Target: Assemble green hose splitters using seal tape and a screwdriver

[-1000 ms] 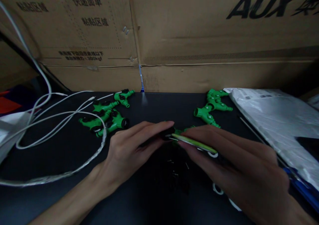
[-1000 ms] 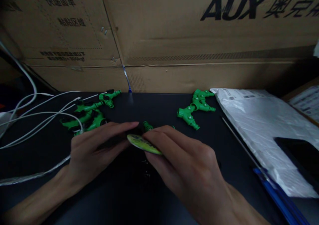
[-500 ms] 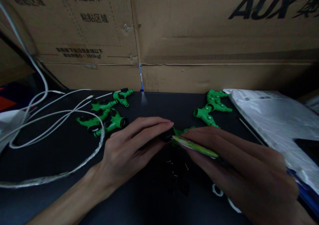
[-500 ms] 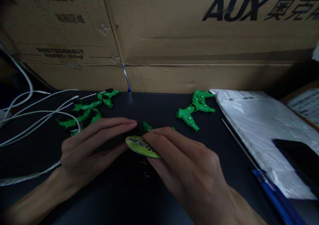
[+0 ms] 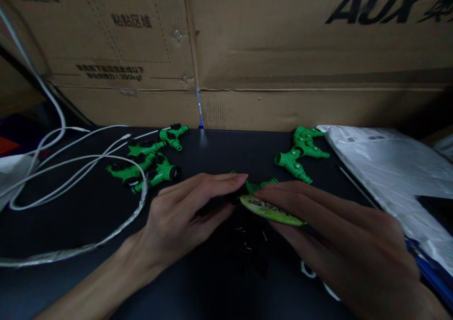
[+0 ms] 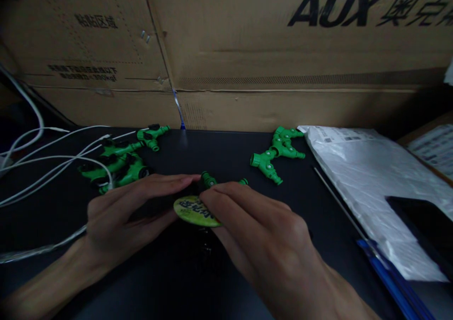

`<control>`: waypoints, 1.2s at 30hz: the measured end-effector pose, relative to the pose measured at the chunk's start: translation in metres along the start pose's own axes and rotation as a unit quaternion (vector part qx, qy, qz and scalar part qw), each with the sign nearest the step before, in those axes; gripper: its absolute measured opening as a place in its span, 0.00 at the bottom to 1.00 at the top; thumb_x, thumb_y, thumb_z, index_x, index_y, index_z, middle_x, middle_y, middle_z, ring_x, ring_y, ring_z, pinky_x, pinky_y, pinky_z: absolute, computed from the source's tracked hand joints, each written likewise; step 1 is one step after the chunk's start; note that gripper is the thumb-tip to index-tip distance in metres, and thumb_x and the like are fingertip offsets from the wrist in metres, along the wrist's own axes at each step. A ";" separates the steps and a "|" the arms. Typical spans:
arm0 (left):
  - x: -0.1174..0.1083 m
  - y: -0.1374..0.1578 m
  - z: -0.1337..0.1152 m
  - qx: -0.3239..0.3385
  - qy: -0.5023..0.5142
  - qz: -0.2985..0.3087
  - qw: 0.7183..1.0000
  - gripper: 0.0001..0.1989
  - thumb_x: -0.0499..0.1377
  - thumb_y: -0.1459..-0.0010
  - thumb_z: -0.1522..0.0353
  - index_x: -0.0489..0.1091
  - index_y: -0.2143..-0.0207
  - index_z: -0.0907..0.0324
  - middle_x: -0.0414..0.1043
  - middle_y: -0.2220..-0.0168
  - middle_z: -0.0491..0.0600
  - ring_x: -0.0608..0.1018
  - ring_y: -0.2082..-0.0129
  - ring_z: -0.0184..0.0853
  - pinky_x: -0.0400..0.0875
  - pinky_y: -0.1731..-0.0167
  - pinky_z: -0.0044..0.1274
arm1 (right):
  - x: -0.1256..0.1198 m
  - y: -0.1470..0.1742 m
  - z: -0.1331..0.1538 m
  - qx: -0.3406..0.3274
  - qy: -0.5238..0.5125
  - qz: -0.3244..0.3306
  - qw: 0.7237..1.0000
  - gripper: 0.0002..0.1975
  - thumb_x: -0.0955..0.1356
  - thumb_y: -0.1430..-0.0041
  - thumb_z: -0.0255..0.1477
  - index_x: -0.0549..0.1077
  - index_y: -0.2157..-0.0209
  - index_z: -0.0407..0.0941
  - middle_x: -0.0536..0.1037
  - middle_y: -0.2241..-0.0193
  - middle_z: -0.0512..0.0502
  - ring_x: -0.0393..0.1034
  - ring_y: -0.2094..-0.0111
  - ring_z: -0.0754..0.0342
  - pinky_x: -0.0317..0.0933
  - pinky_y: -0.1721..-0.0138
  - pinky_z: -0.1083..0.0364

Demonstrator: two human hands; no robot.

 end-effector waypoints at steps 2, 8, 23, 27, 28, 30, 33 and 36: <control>0.000 0.001 0.001 -0.001 0.005 0.000 1.000 0.20 0.66 0.41 0.82 0.73 0.47 0.64 0.83 0.50 0.53 0.85 0.51 0.33 0.79 0.46 0.19 | 0.000 0.000 -0.001 0.002 -0.004 0.000 1.000 0.16 0.68 0.34 0.17 0.71 0.47 0.45 0.81 0.56 0.48 0.79 0.57 0.60 0.71 0.51 0.68; 0.003 0.000 0.002 -0.005 0.011 0.017 1.000 0.20 0.65 0.41 0.82 0.73 0.46 0.64 0.83 0.50 0.53 0.84 0.51 0.32 0.78 0.46 0.19 | 0.002 -0.001 -0.003 0.008 -0.006 0.013 1.000 0.16 0.66 0.34 0.15 0.70 0.48 0.45 0.80 0.57 0.47 0.79 0.57 0.60 0.73 0.54 0.67; 0.003 0.000 0.002 -0.007 0.003 0.038 0.999 0.16 0.66 0.39 0.77 0.74 0.49 0.63 0.83 0.54 0.54 0.85 0.54 0.33 0.81 0.51 0.20 | 0.005 -0.005 -0.004 0.025 -0.013 0.030 0.999 0.10 0.63 0.31 0.17 0.72 0.55 0.43 0.80 0.62 0.46 0.79 0.61 0.58 0.72 0.61 0.63; 0.004 -0.001 0.003 -0.011 -0.002 0.043 0.999 0.15 0.67 0.39 0.76 0.75 0.50 0.64 0.84 0.54 0.54 0.85 0.55 0.33 0.81 0.51 0.20 | 0.009 -0.004 -0.005 0.043 -0.050 0.038 0.997 0.10 0.62 0.30 0.18 0.73 0.62 0.42 0.77 0.67 0.47 0.75 0.68 0.58 0.71 0.65 0.60; 0.004 -0.001 0.003 -0.012 -0.006 0.043 0.999 0.15 0.68 0.39 0.76 0.75 0.50 0.64 0.84 0.55 0.54 0.85 0.55 0.32 0.81 0.51 0.20 | 0.010 -0.004 -0.005 0.042 -0.054 0.038 0.997 0.11 0.62 0.30 0.18 0.73 0.63 0.42 0.77 0.68 0.48 0.74 0.69 0.58 0.70 0.65 0.59; 0.004 -0.002 0.002 -0.011 -0.009 0.044 0.999 0.14 0.68 0.40 0.75 0.75 0.51 0.64 0.84 0.55 0.54 0.85 0.55 0.32 0.81 0.51 0.20 | 0.011 -0.004 -0.005 0.037 -0.054 0.040 0.997 0.11 0.62 0.30 0.18 0.73 0.65 0.42 0.76 0.69 0.48 0.73 0.69 0.58 0.70 0.65 0.58; 0.004 -0.004 0.000 -0.003 -0.012 0.045 0.999 0.13 0.68 0.40 0.74 0.75 0.52 0.63 0.84 0.56 0.53 0.85 0.56 0.33 0.82 0.53 0.21 | 0.014 -0.005 -0.005 0.032 -0.058 0.046 0.997 0.12 0.62 0.31 0.17 0.72 0.67 0.42 0.76 0.70 0.48 0.72 0.71 0.57 0.70 0.66 0.58; 0.003 -0.006 -0.001 0.001 -0.017 0.044 0.999 0.13 0.69 0.40 0.74 0.76 0.52 0.62 0.84 0.58 0.52 0.86 0.57 0.35 0.83 0.55 0.22 | 0.014 -0.005 -0.005 0.037 -0.046 0.047 0.997 0.13 0.62 0.30 0.18 0.71 0.68 0.43 0.78 0.69 0.47 0.73 0.70 0.57 0.70 0.66 0.58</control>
Point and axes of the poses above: each hand's wrist, its own y-axis away from the middle knuckle, its own x-axis out of the palm, z = x × y, the point moved 10 cm from there along -y, towards the middle knuckle
